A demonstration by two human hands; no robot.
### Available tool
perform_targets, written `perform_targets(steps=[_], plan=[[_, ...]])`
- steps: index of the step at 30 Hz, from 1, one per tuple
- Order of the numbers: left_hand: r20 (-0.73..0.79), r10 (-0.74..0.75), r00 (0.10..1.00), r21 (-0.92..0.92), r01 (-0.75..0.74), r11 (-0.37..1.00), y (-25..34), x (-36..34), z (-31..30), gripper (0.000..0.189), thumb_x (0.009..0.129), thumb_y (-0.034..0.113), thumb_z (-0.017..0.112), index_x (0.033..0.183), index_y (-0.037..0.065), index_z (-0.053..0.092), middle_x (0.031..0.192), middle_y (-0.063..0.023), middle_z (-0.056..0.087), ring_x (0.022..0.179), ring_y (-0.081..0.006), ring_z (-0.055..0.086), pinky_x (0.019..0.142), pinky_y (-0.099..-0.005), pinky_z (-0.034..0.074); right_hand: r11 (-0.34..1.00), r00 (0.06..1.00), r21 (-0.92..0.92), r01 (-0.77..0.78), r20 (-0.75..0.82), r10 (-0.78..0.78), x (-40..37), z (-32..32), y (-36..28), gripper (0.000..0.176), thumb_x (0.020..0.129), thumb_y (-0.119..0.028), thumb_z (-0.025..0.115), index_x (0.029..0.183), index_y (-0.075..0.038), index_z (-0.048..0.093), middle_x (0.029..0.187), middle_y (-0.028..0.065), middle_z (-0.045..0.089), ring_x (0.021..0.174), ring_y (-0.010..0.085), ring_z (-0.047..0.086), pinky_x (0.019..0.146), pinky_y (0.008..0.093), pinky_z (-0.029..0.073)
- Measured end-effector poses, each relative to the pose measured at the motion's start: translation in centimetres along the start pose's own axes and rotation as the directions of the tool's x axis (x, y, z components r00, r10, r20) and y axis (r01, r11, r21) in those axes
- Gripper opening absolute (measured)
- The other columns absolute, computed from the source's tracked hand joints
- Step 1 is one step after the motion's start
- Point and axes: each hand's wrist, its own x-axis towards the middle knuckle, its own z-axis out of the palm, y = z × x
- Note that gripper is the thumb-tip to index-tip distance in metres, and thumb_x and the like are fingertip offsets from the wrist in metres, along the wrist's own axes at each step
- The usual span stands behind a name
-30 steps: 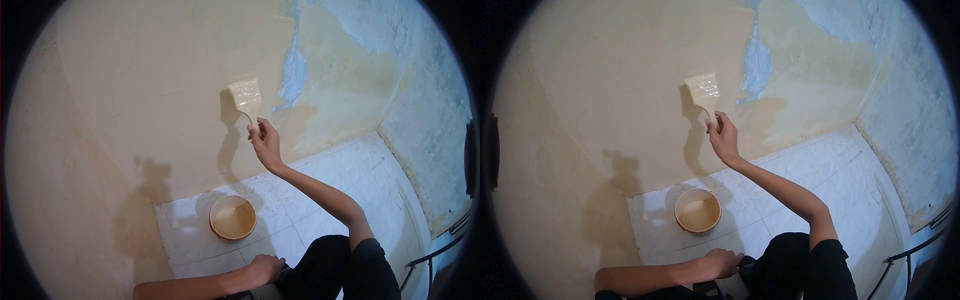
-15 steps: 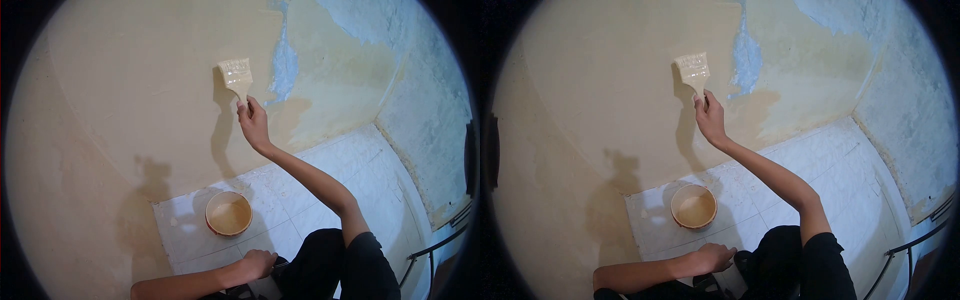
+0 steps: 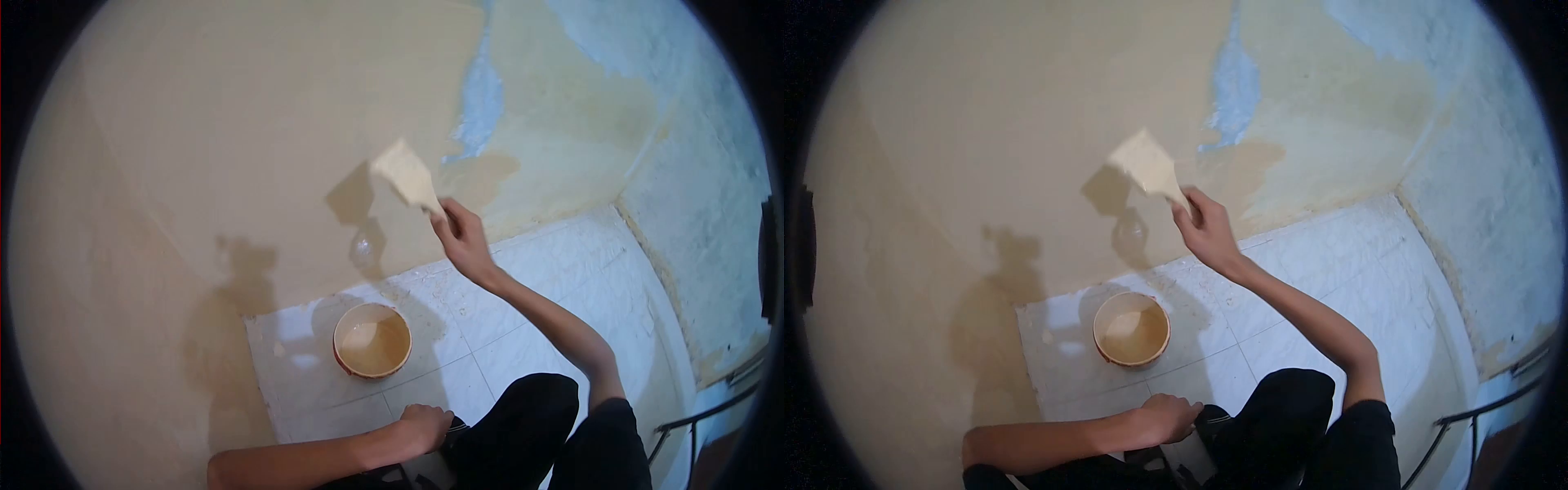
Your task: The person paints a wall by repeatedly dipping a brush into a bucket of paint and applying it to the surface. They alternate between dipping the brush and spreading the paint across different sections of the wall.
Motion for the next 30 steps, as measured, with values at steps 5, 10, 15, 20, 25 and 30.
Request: perform_targets(steps=[5,10,15,20,25,30], plan=[[0.044,-0.019,0.999,-0.042,0.02,0.999,0.1,1.5,0.3,0.027,0.081,0.021,0.054,0.101,0.003,0.054,0.086,-0.0183,0.063,0.083,-0.0353,0.062,0.069,-0.0446,0.05,0.863,0.606,-0.393,0.318,0.784,0.134,-1.6,-0.7,-4.1,0.032,0.075,-0.02,0.061,0.102,-0.004,0.053,0.057,0.0128,0.055,0.053,0.0288,0.056,0.052,0.0378,0.044],[0.116,-0.106,0.988,0.056,0.1,0.993,-0.5,3.9,0.3,0.027,0.078,0.018,0.057,0.098,0.0,0.061,0.098,-0.0154,0.064,0.091,-0.0315,0.063,0.073,-0.0408,0.052,0.68,0.351,-0.42,0.6,0.903,0.248,-4.2,6.7,-4.1,0.042,0.073,-0.022,0.062,0.11,-0.006,0.051,0.072,0.0159,0.063,0.072,0.0336,0.063,0.061,0.0434,0.049],[0.177,-0.156,0.972,0.022,0.155,0.988,-0.1,4.0,0.4,0.025,0.078,0.016,0.056,0.098,0.003,0.066,0.103,-0.0142,0.064,0.093,-0.0299,0.064,0.072,-0.0399,0.053,0.622,0.198,-0.282,0.731,0.959,0.202,-4.7,11.8,0.3,0.046,0.068,-0.022,0.068,0.111,-0.01,0.057,0.077,0.0116,0.065,0.075,0.0291,0.065,0.063,0.0399,0.051],[0.21,-0.195,0.958,0.029,0.193,0.981,-0.5,5.4,3.4,0.033,0.066,0.017,0.073,0.097,0.01,0.068,0.101,-0.008,0.065,0.084,-0.0284,0.063,0.058,-0.0466,0.049,0.674,0.24,-0.283,0.683,0.958,0.16,-5.6,13.1,3.1,0.041,0.068,-0.023,0.068,0.106,-0.013,0.06,0.085,0.0106,0.065,0.081,0.0285,0.064,0.067,0.0394,0.052],[0.349,-0.317,0.882,0.101,0.301,0.948,0.1,5.5,2.8,0.028,0.06,0.016,0.077,0.085,0.01,0.068,0.083,-0.0065,0.065,0.073,-0.0223,0.06,0.052,-0.04,0.046,0.677,0.28,-0.353,0.646,0.934,0.22,-6.5,13.9,4.6,0.028,0.065,-0.017,0.069,0.092,-0.012,0.064,0.081,0.0108,0.066,0.079,0.0273,0.065,0.065,0.0386,0.053],[0.48,-0.269,0.835,0.328,0.113,0.938,0.5,5.8,2.9,0.019,0.069,0.018,0.071,0.083,0.007,0.064,0.069,-0.0051,0.059,0.055,-0.0173,0.051,0.058,-0.0322,0.044,0.664,0.269,-0.399,0.632,0.917,0.295,-6.5,14.0,3.9,0.026,0.065,-0.017,0.069,0.089,-0.008,0.063,0.078,0.0102,0.066,0.075,0.0271,0.065,0.064,0.0386,0.053]])
